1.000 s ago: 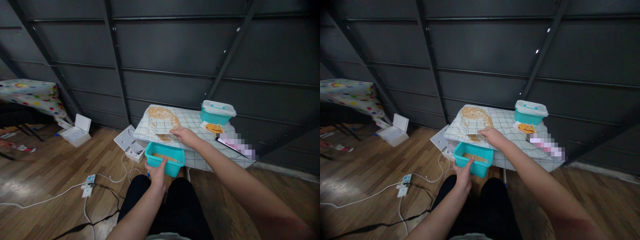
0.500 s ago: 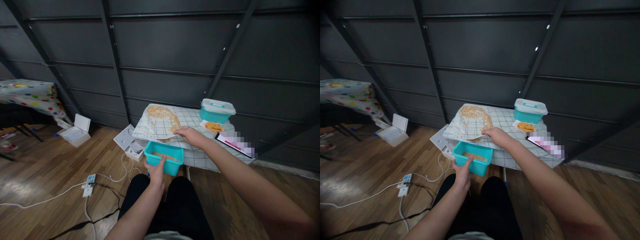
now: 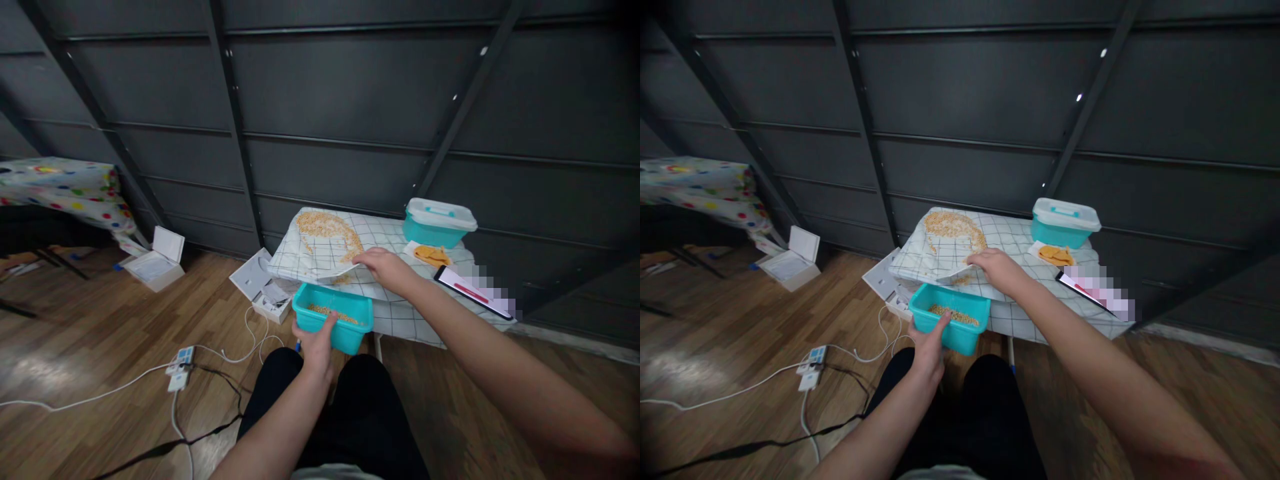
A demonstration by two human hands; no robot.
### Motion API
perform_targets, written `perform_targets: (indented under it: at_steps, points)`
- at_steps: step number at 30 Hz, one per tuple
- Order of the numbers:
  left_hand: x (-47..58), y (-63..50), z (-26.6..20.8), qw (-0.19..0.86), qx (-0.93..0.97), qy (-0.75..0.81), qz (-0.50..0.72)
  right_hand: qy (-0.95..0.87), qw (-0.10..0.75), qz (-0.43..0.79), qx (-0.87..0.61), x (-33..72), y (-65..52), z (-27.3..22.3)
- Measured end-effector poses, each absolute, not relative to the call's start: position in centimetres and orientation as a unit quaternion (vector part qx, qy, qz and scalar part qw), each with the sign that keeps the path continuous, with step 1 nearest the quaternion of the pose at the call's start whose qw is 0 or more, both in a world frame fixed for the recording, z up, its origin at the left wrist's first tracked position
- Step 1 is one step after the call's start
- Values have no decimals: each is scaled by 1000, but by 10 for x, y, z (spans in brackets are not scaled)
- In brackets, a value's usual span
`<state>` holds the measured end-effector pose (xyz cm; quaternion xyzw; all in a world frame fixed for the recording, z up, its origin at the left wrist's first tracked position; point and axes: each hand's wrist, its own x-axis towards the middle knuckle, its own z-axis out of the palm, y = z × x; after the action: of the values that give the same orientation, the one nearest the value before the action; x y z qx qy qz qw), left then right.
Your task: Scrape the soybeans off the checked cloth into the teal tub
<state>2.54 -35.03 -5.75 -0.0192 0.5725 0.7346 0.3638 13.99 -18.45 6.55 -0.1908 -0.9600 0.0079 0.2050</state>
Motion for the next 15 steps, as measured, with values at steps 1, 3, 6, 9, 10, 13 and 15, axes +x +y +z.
perform_targets:
  at_steps: [1,3,6,9,10,13,15]
  points:
    - [25,-350,-58,364,-18,574,733,-958,211,6,-192,132,-184,67]
    - [23,-351,-58,365,-16,572,735,-956,219,6,-193,113,-183,70]
    - [20,-352,-57,369,-14,574,731,-956,221,8,-192,77,-185,72]
    - [19,-353,-55,366,-14,587,722,-966,195,11,-167,52,-188,69]
    - [18,-353,-55,364,-15,588,722,-971,181,12,-155,48,-189,67]
    - [17,-352,-57,360,-18,590,723,-978,158,18,-135,50,-187,61]
    - [16,-352,-60,360,-20,590,723,-978,158,23,-134,61,-185,56]
